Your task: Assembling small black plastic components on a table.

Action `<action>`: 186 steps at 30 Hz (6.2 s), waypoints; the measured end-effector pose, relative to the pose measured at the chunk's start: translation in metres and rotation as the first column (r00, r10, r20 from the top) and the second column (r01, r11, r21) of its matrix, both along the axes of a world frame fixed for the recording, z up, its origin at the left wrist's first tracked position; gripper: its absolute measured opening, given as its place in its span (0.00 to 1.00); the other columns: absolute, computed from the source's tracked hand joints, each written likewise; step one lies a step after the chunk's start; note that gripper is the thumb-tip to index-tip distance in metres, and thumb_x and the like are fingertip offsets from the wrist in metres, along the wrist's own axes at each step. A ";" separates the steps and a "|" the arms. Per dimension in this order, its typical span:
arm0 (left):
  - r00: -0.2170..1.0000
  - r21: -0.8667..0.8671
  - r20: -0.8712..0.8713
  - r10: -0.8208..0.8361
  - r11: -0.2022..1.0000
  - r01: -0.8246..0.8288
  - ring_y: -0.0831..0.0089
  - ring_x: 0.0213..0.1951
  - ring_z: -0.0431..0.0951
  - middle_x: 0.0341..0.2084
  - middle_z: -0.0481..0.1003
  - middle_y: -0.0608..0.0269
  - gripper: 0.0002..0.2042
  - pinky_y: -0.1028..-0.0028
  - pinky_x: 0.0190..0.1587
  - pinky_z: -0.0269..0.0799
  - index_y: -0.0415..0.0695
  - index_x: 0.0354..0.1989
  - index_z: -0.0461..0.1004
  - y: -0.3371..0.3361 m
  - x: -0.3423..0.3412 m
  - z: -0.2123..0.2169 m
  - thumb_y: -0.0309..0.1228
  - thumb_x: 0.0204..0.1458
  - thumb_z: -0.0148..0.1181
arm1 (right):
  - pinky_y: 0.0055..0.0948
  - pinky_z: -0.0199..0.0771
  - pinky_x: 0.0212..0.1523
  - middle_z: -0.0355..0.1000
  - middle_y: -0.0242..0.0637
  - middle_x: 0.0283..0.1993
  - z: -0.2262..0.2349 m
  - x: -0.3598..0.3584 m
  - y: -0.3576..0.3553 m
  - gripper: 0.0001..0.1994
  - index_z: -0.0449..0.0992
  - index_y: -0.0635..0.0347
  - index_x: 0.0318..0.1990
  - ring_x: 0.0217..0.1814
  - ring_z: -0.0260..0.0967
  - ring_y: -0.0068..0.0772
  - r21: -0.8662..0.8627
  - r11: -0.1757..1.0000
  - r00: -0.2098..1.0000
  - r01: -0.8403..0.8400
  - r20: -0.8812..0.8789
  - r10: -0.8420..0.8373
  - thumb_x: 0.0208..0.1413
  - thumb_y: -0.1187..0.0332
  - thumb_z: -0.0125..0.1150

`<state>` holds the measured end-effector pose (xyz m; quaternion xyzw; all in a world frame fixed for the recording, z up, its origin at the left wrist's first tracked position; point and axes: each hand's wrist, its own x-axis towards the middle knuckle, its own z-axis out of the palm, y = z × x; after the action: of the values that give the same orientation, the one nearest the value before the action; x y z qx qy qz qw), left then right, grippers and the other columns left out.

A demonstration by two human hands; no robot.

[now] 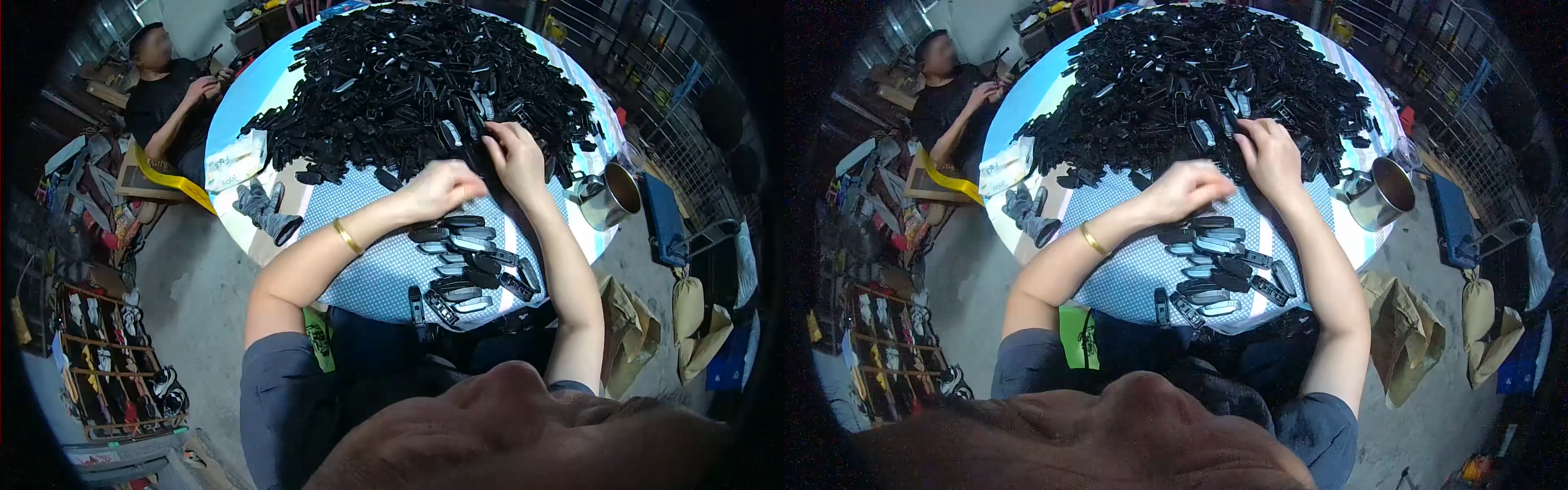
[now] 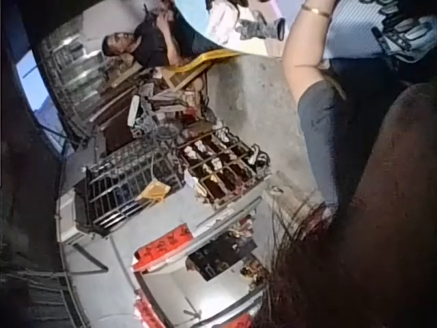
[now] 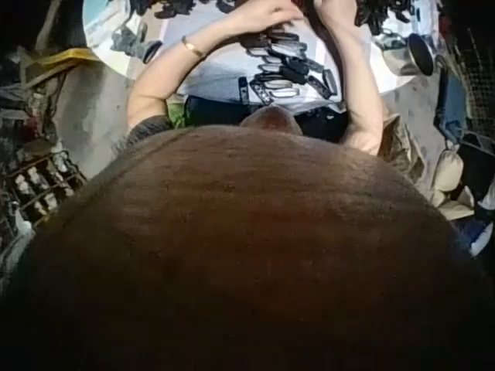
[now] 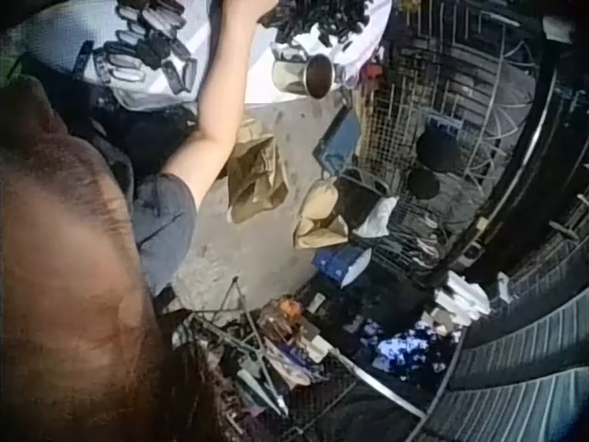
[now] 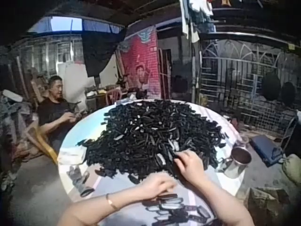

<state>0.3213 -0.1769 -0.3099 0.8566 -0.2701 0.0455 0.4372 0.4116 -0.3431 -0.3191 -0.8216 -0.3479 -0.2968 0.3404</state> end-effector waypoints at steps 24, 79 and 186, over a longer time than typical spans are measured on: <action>0.899 -0.461 -0.386 0.205 0.801 -0.381 0.83 0.28 0.71 0.29 0.72 0.67 0.16 0.82 0.32 0.70 0.34 0.45 0.67 0.006 0.008 -0.007 0.28 0.49 0.59 | 0.36 0.70 0.38 0.72 0.41 0.33 0.001 0.003 0.009 0.12 0.74 0.61 0.37 0.36 0.70 0.42 -0.087 0.991 0.994 0.106 0.002 -0.106 0.43 0.68 0.60; 0.915 0.357 0.391 0.100 0.900 -0.251 0.61 0.39 0.70 0.34 0.70 0.59 0.13 0.68 0.40 0.69 0.42 0.39 0.73 0.010 0.004 -0.008 0.27 0.42 0.59 | 0.35 0.70 0.36 0.72 0.43 0.32 0.024 -0.038 -0.015 0.13 0.75 0.61 0.35 0.34 0.71 0.43 -0.532 0.837 0.985 -0.125 -0.170 0.039 0.37 0.72 0.58; 0.860 -0.611 -0.501 0.094 0.665 -0.429 0.78 0.25 0.75 0.27 0.75 0.63 0.07 0.81 0.29 0.72 0.35 0.37 0.73 0.010 0.010 -0.013 0.21 0.52 0.50 | 0.23 0.71 0.41 0.71 0.41 0.41 0.003 -0.044 0.017 0.11 0.74 0.67 0.41 0.41 0.71 0.29 0.315 0.899 0.911 -0.304 -0.182 0.371 0.48 0.75 0.58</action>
<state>0.3310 -0.1672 -0.3232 0.6416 0.0007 0.0202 0.7667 0.3673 -0.3261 -0.3165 -0.7211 -0.3972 -0.1787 0.5388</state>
